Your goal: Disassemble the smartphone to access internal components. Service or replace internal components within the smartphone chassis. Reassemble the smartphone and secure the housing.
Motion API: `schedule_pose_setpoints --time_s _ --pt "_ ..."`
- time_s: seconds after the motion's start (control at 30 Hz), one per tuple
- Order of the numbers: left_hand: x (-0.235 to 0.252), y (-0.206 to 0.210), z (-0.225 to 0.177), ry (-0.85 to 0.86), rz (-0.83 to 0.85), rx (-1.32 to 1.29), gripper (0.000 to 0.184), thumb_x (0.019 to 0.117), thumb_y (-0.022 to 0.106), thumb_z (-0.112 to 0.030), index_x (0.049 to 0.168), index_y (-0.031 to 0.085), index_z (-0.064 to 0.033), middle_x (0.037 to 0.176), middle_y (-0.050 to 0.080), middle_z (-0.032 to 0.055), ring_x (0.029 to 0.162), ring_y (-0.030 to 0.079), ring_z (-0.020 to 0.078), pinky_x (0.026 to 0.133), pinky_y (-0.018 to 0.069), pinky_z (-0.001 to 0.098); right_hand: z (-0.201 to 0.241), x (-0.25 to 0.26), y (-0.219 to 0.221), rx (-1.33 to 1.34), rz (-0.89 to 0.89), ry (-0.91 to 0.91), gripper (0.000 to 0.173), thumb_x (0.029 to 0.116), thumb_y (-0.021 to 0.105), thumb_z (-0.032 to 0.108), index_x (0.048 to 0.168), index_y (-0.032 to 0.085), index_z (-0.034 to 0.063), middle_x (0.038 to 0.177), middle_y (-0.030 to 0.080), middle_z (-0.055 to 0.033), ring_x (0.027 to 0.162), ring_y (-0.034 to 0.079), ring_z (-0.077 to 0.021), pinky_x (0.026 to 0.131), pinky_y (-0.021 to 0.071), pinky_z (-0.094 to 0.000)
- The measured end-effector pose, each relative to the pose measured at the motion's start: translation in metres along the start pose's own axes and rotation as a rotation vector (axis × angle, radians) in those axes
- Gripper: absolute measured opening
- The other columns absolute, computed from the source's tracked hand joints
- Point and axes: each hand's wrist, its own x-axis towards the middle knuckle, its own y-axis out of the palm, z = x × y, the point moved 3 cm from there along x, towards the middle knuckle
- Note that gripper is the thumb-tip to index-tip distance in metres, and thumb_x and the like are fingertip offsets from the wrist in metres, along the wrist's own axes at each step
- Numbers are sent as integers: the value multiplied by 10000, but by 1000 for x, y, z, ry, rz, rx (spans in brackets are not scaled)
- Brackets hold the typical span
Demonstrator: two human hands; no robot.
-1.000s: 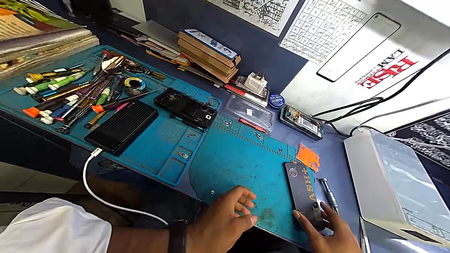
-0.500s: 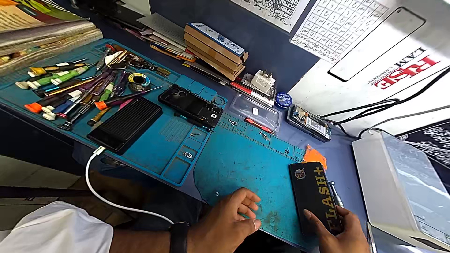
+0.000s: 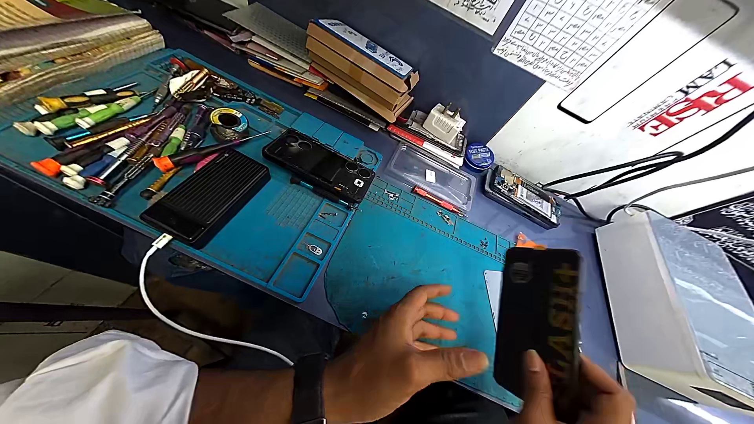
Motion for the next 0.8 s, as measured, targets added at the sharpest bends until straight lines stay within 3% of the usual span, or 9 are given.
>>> schedule_pose_setpoints --time_s 0.07,0.1,0.17,0.27,0.33,0.4,0.47,0.57,0.8 --pt "5 7 3 38 51 -94 974 905 732 -412 1637 154 -129 1513 473 146 1352 547 254 1080 517 400 18 -21 17 -134 74 -139 233 971 618 78 1097 617 -118 979 649 -136 878 635 -58 799 551 -192" --pt "8 10 5 56 43 -168 969 927 716 -393 1638 112 -130 1481 499 143 1322 570 240 1073 522 391 26 -30 25 -190 147 -182 223 967 606 110 1095 651 -68 1000 664 -152 901 641 -125 799 548 -250" --pt "10 9 13 26 -61 -311 717 985 630 -355 1554 283 -90 1326 616 132 1184 648 218 999 556 374 42 -44 38 -305 316 -249 310 909 618 187 1134 709 -5 1105 679 -202 964 631 -278 821 500 -412" --pt "10 -5 20 -90 -138 -456 390 1053 463 -269 1389 492 -73 1184 692 159 1001 712 231 891 583 364 45 -47 34 -219 576 -233 473 902 719 379 1284 714 101 1306 660 -169 1127 610 -305 899 446 -497" --pt "8 -12 20 -114 -72 -497 344 1079 387 -214 1350 510 -42 1147 710 197 940 736 265 858 612 394 33 -33 21 -17 578 -170 358 910 767 352 1185 738 126 1196 696 -96 1126 631 -218 924 524 -412" --pt "6 -13 19 -132 15 -494 331 1077 356 -178 1314 529 -26 1120 719 190 937 744 271 851 624 405 22 -13 14 55 449 -152 226 904 784 253 1061 761 93 998 699 -50 957 649 -129 790 542 -279" --pt "6 -12 18 -150 72 -459 304 1067 357 -163 1274 548 -48 1075 734 147 930 751 240 842 632 384 15 5 17 89 370 -164 149 897 783 203 972 762 75 914 695 -27 844 654 -87 713 548 -219" --pt "9 -13 20 -137 110 -422 301 1060 363 -137 1282 547 -51 1067 731 133 929 749 232 841 633 385 12 22 31 111 366 -208 74 881 760 196 899 758 125 865 703 24 793 661 -81 674 550 -230" --pt "12 -15 23 -84 108 -385 273 1049 385 -121 1241 561 -39 1038 724 116 900 747 209 817 638 366 7 36 54 72 489 -256 79 895 732 254 930 773 196 898 698 84 813 644 -57 664 514 -225"
